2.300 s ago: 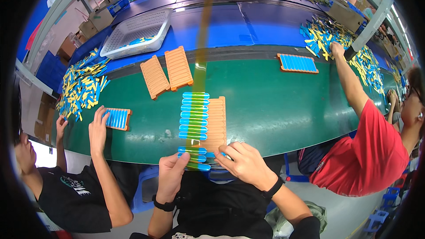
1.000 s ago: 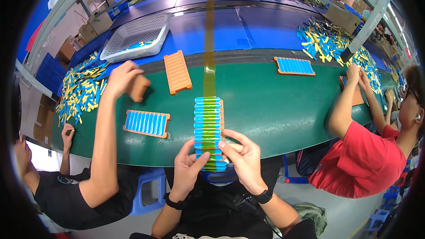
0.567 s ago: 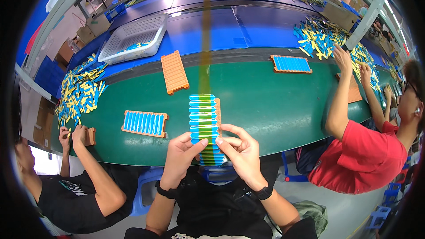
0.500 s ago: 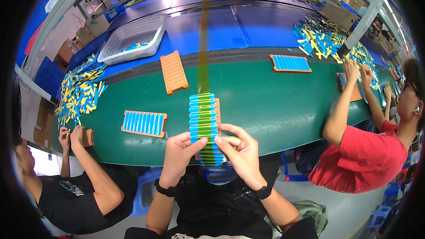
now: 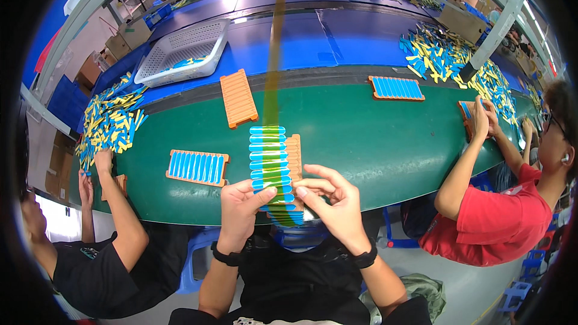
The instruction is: Assembling small plastic parts into orange carrier trays and applying a long strip of adhesive tape.
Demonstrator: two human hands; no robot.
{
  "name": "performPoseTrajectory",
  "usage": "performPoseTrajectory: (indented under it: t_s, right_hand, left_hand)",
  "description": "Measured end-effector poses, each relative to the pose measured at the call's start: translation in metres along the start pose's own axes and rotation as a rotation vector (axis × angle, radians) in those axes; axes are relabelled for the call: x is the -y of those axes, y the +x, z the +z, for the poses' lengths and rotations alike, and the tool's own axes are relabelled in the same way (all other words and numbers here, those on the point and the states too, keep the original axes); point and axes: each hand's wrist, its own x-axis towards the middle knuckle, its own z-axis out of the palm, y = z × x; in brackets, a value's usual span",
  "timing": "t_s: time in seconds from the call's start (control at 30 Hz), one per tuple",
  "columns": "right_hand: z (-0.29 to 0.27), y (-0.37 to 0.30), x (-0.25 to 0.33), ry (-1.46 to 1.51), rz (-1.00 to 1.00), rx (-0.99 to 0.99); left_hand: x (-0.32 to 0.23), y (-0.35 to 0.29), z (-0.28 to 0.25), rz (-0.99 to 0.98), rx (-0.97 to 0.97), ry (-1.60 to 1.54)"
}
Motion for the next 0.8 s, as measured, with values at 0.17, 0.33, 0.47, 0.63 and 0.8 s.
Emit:
performPoseTrajectory:
  t_s: [0.17, 0.33, 0.47, 0.63, 0.8]
  right_hand:
    - [-0.019, -0.009, 0.002, -0.061, 0.221, 0.289]
    - [-0.016, -0.018, -0.009, -0.176, 0.113, 0.291]
    - [-0.01, -0.017, -0.009, -0.227, 0.112, 0.354]
    - [-0.01, -0.02, -0.006, -0.281, 0.113, 0.406]
    - [-0.01, -0.021, -0.004, -0.314, 0.2, 0.476]
  left_hand:
    - [-0.006, 0.007, -0.012, -0.094, 0.133, -0.13]
    - [-0.015, 0.016, -0.009, -0.095, 0.149, -0.137]
    - [-0.026, 0.024, 0.005, -0.095, 0.19, -0.22]
    - [-0.027, 0.048, 0.005, -0.14, 0.196, -0.263]
    - [-0.025, 0.071, 0.003, -0.244, 0.173, -0.213]
